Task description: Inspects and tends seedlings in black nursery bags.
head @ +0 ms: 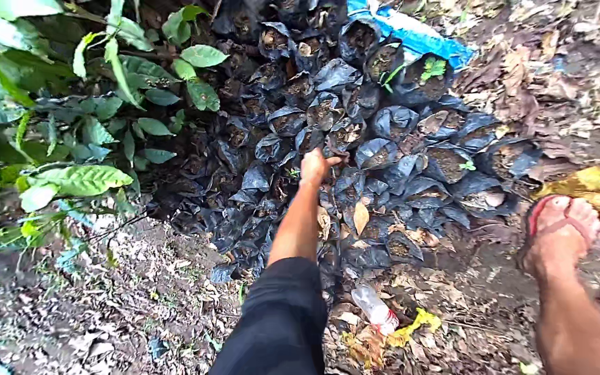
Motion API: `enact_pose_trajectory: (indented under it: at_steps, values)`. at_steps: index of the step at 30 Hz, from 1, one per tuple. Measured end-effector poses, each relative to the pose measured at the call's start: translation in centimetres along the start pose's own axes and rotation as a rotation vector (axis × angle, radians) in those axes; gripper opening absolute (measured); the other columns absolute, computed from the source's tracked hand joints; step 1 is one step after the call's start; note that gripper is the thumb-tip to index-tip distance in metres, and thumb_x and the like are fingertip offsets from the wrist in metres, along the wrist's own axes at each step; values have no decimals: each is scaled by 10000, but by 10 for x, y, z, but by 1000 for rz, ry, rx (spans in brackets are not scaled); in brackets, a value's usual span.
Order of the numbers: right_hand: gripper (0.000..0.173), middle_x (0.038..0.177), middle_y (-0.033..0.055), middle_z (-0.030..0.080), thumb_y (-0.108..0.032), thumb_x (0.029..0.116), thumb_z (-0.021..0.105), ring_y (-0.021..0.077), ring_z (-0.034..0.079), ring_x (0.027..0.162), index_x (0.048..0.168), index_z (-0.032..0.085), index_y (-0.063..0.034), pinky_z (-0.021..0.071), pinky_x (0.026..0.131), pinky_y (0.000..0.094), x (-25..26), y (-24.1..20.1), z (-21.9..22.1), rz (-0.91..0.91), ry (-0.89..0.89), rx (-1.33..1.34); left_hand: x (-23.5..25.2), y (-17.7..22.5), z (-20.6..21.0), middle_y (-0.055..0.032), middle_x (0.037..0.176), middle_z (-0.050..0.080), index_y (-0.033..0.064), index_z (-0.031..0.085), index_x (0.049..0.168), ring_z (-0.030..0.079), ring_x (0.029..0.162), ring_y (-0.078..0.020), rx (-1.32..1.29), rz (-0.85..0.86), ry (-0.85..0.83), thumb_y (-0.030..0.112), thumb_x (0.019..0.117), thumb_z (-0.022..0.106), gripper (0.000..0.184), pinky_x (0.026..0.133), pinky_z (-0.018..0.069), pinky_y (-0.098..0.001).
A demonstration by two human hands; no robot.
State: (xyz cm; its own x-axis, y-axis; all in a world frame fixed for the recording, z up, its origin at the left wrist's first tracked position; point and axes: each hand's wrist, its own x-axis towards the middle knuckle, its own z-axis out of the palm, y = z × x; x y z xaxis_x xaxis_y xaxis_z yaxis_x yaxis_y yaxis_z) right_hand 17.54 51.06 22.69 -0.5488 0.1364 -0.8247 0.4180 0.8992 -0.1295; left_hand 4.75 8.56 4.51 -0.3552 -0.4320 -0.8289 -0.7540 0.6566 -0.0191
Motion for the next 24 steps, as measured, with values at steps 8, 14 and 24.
enact_pose_trajectory:
  at_steps: [8,14,24]
  values:
    - [338,1156,282,683,-135,900,673,363,681,1039,1161,665,80,515,932,469,15,12,11,194,15,-15,45,-76,53,-167,1631,330,93,357,1585,386,1449,-405,266,616,197,135,704,884,1027,1064,463,-603]
    - [291,1093,249,696,-112,888,680,324,685,963,1123,681,59,523,873,450,17,-1,17,235,18,-73,55,-58,77,-178,1702,153,53,152,1638,338,1489,-402,538,466,269,109,890,716,938,1013,462,-620]
    - [276,1096,242,694,-115,904,657,313,684,974,1116,681,61,522,880,428,18,-2,26,241,27,-102,69,-48,50,-149,1333,627,100,673,1255,613,1231,-359,313,499,316,93,936,634,321,922,557,-549]
